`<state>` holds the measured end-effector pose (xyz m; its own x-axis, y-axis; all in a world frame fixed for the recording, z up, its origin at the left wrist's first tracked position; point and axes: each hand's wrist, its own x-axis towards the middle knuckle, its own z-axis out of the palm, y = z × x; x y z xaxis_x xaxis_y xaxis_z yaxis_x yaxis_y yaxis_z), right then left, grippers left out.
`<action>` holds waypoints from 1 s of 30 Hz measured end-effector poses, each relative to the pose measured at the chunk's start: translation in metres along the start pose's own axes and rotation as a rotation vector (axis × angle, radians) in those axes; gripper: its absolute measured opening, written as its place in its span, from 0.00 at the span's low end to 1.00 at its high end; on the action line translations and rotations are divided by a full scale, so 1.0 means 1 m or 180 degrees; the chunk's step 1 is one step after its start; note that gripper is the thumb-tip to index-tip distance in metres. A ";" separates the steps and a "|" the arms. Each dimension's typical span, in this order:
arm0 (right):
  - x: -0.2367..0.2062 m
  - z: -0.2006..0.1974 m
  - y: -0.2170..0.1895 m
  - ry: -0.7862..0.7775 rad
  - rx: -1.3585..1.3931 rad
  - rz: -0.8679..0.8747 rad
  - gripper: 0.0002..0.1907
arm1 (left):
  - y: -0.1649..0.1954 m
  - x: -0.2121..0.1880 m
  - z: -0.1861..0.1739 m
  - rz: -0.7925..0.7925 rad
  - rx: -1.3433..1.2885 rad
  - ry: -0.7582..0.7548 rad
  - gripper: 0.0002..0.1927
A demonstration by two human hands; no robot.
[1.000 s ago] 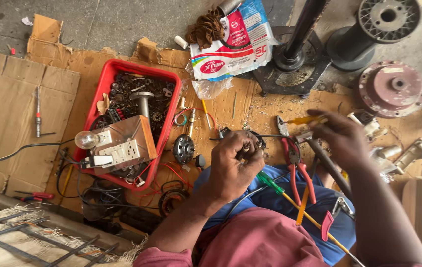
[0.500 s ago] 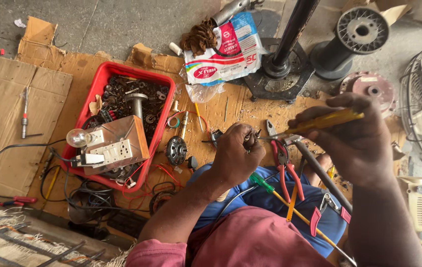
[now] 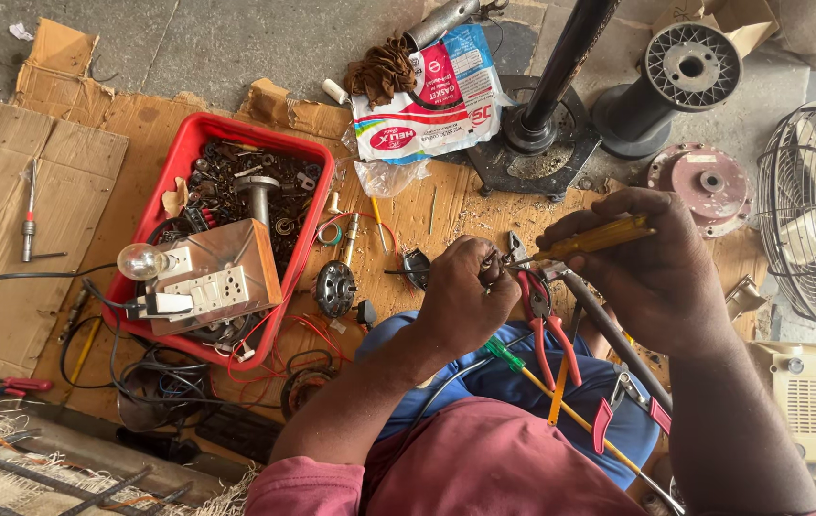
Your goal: The person sits on the floor and repairs a coiled electrical heating element. They use pliers to strip and twist wires, a screwdriver to adjust connections, and a hammer to tap the component. The workspace is cluttered with tools and disassembled parts.
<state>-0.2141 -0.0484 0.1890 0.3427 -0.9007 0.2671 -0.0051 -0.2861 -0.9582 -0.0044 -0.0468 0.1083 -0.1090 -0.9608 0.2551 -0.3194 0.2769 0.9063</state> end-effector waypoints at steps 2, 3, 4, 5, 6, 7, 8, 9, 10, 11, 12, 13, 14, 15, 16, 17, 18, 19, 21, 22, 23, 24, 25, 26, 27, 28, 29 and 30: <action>-0.001 0.000 0.002 0.0057 -0.0019 0.0043 0.28 | -0.001 -0.001 0.000 0.0031 -0.0028 0.0005 0.09; -0.002 0.000 0.003 0.0055 -0.0081 0.0014 0.28 | -0.002 -0.001 0.001 0.0101 -0.0030 0.0025 0.09; -0.002 0.001 0.004 0.0057 -0.0144 -0.0012 0.28 | -0.002 -0.001 0.001 0.0171 -0.0032 0.0040 0.09; -0.002 0.001 0.004 0.0061 -0.0208 -0.0038 0.28 | -0.002 -0.001 0.001 0.0138 -0.0046 0.0040 0.09; -0.002 0.002 0.004 0.0080 -0.0273 -0.0011 0.27 | -0.002 -0.001 0.001 0.0107 -0.0061 0.0038 0.09; -0.002 0.003 0.004 0.0097 -0.0338 0.0012 0.26 | -0.001 -0.002 0.001 0.0078 -0.0075 0.0038 0.09; -0.003 0.004 0.003 0.0113 -0.0401 0.0037 0.25 | -0.001 -0.002 0.001 0.0085 -0.0063 0.0078 0.08; -0.003 0.005 0.003 0.0112 -0.0497 0.0067 0.24 | 0.000 -0.003 0.002 0.0088 -0.0052 0.0117 0.08; -0.005 0.006 0.003 0.0114 -0.0591 0.0096 0.23 | 0.000 -0.003 0.003 0.0092 -0.0038 0.0154 0.08; -0.007 0.007 0.003 0.0114 -0.0686 0.0126 0.22 | 0.000 -0.005 0.004 0.0015 -0.0079 0.0212 0.08; -0.009 0.009 0.004 0.0183 -0.0592 0.0293 0.22 | 0.000 -0.006 0.005 -0.0054 -0.0119 0.0275 0.08; -0.012 0.010 0.006 0.0253 -0.0499 0.0454 0.21 | -0.001 -0.007 0.007 -0.0118 -0.0160 0.0340 0.09; -0.015 0.012 0.009 0.0328 -0.0401 0.0630 0.21 | -0.002 -0.009 0.008 -0.0180 -0.0265 0.0384 0.09; -0.018 0.014 0.014 0.0510 -0.0084 0.0525 0.21 | -0.004 -0.011 0.010 -0.0247 -0.0372 0.0424 0.10; -0.020 0.017 0.020 0.0691 0.0230 0.0404 0.21 | -0.006 -0.013 0.011 -0.0301 -0.0478 0.0467 0.10; -0.021 0.020 0.027 0.0873 0.0541 0.0274 0.21 | -0.008 -0.015 0.011 -0.0230 -0.0375 0.0503 0.09; -0.021 0.023 0.034 0.1097 0.0761 0.0586 0.18 | -0.010 -0.017 0.010 -0.0152 -0.0275 0.0539 0.08; -0.020 0.027 0.042 0.1346 0.0966 0.0889 0.15 | -0.012 -0.018 0.010 -0.0056 -0.0195 0.0553 0.07; -0.020 0.033 0.050 0.1568 0.0694 0.1475 0.11 | -0.013 -0.021 0.006 0.0552 0.0256 0.0881 0.10; -0.020 0.036 0.051 0.1546 0.0234 0.1810 0.12 | -0.012 -0.023 0.004 -0.0138 -0.0808 0.0497 0.14; -0.022 0.038 0.049 0.0757 -0.1544 0.1096 0.24 | -0.012 -0.022 0.001 0.0524 -0.0330 0.0700 0.17; -0.022 0.041 0.047 0.1295 0.0011 0.1167 0.20 | -0.010 -0.023 -0.002 -0.0193 -0.0893 0.0508 0.15; -0.023 0.043 0.042 0.1728 0.1618 0.1052 0.18 | -0.008 -0.023 -0.003 -0.0373 -0.0877 0.0491 0.14; -0.022 0.043 0.036 0.1401 0.1392 0.0773 0.20 | -0.006 -0.022 -0.005 -0.0572 -0.0805 0.0508 0.13; -0.021 0.042 0.030 0.1022 0.1186 0.0529 0.21 | -0.003 -0.021 -0.005 -0.0668 -0.0766 0.0321 0.10; -0.019 0.039 0.025 0.0933 0.1027 0.0501 0.20 | -0.001 -0.022 -0.007 -0.0795 -0.0699 0.0184 0.09; -0.015 0.036 0.019 0.0816 0.0865 0.0466 0.19 | 0.001 -0.021 -0.008 -0.0916 -0.0629 0.0076 0.07; -0.011 0.031 0.015 0.0690 0.0689 0.0423 0.19 | 0.001 -0.021 -0.007 -0.0720 -0.0534 0.0018 0.07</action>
<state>-0.1885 -0.0328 0.1686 0.1445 -0.9807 0.1318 0.1713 -0.1064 -0.9795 0.0043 -0.0268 0.1068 -0.0473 -0.9980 0.0413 -0.1746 0.0490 0.9834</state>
